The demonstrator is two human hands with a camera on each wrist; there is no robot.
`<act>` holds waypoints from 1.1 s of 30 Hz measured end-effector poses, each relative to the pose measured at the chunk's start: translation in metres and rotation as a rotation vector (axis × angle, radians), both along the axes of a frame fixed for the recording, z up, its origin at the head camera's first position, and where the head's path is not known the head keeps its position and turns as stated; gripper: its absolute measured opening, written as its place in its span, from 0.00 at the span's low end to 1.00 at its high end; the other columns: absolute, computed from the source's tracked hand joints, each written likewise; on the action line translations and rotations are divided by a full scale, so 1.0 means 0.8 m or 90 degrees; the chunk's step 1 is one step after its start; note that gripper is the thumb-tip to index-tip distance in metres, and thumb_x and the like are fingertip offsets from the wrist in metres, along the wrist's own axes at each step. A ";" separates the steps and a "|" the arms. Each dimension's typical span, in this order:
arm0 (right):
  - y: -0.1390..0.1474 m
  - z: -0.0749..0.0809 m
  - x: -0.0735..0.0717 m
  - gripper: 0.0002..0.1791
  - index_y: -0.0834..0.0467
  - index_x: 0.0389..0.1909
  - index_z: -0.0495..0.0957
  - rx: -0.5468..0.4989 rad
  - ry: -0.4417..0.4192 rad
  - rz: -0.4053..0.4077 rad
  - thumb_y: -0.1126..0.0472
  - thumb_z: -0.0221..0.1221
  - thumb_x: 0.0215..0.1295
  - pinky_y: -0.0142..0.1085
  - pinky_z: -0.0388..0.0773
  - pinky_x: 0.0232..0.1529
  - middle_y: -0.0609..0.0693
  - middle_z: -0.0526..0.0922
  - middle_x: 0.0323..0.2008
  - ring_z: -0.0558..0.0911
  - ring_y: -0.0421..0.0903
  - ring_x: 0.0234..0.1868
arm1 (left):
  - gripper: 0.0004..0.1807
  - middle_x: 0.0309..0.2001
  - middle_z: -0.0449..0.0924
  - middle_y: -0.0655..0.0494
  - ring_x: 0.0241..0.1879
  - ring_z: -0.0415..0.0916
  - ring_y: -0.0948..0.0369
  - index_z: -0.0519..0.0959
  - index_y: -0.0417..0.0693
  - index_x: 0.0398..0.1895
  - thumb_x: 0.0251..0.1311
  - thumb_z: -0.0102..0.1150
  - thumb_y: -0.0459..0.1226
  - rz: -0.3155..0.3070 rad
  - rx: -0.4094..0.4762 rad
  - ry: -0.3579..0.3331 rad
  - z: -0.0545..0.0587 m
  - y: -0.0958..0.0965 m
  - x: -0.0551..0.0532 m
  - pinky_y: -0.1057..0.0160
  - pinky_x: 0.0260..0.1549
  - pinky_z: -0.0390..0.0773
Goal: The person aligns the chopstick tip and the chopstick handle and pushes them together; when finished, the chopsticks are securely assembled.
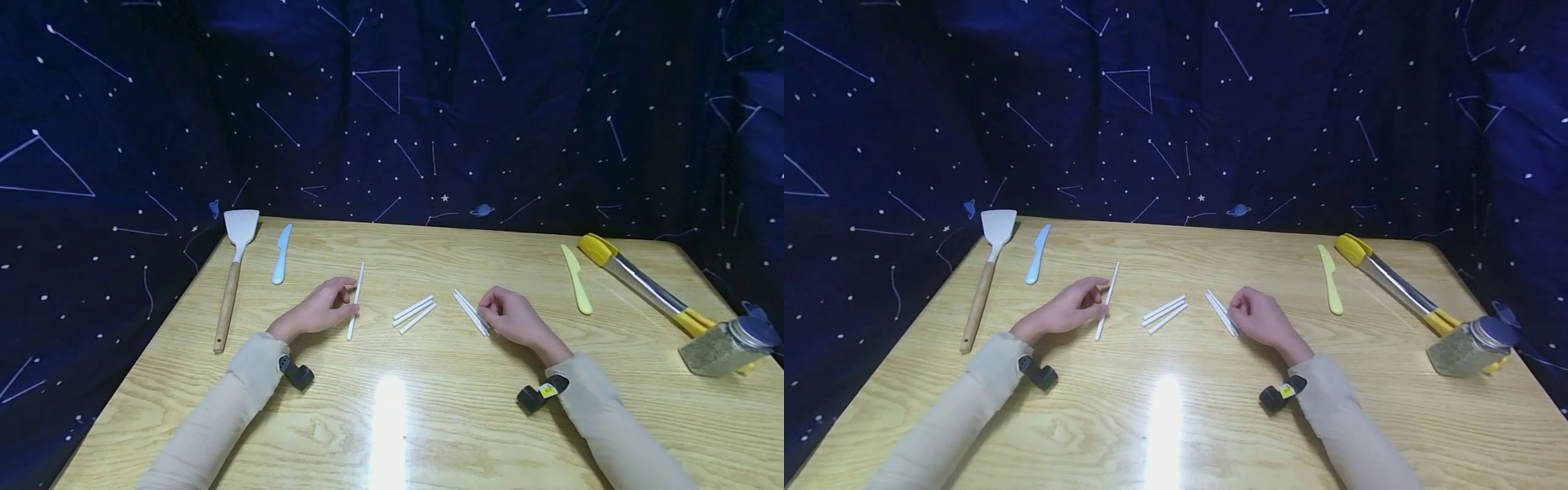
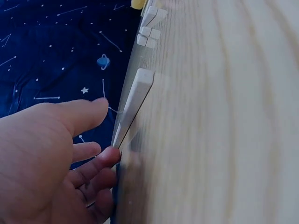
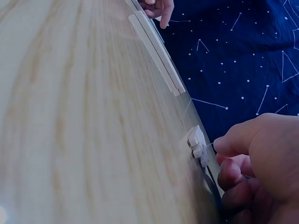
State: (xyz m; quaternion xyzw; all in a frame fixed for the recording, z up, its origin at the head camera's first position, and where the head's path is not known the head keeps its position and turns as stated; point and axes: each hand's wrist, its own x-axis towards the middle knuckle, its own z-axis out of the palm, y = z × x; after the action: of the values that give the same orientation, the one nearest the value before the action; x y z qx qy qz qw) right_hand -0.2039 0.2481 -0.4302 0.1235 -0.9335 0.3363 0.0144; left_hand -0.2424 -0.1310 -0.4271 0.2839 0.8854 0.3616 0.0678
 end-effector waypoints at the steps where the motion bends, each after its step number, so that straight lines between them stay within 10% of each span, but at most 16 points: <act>1: -0.001 0.000 0.000 0.03 0.63 0.35 0.76 0.002 0.000 -0.001 0.67 0.58 0.62 0.29 0.64 0.22 0.47 0.71 0.21 0.68 0.40 0.21 | 0.30 0.37 0.73 0.49 0.34 0.68 0.60 0.64 0.29 0.64 0.62 0.60 0.36 0.004 0.000 0.006 0.000 0.000 0.000 0.64 0.38 0.70; 17: -0.006 0.001 -0.002 0.06 0.64 0.36 0.76 0.031 0.004 -0.017 0.65 0.58 0.61 0.30 0.63 0.24 0.47 0.71 0.21 0.68 0.41 0.23 | 0.15 0.33 0.73 0.51 0.35 0.67 0.58 0.77 0.39 0.49 0.61 0.61 0.37 0.033 -0.024 0.145 0.007 0.038 0.011 0.63 0.36 0.69; 33: -0.016 0.003 -0.002 0.09 0.65 0.34 0.77 0.063 -0.018 -0.026 0.61 0.59 0.59 0.30 0.64 0.23 0.49 0.74 0.22 0.69 0.41 0.23 | 0.09 0.27 0.74 0.56 0.29 0.68 0.62 0.82 0.41 0.36 0.56 0.65 0.38 0.057 -0.011 0.114 0.000 0.088 0.024 0.65 0.33 0.71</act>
State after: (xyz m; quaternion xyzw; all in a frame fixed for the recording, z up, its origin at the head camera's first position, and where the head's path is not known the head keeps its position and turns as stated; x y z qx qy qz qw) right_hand -0.2055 0.2357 -0.4276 0.1002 -0.9515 0.2908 0.0016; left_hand -0.2234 -0.0609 -0.4269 0.2746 0.9028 0.3301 -0.0256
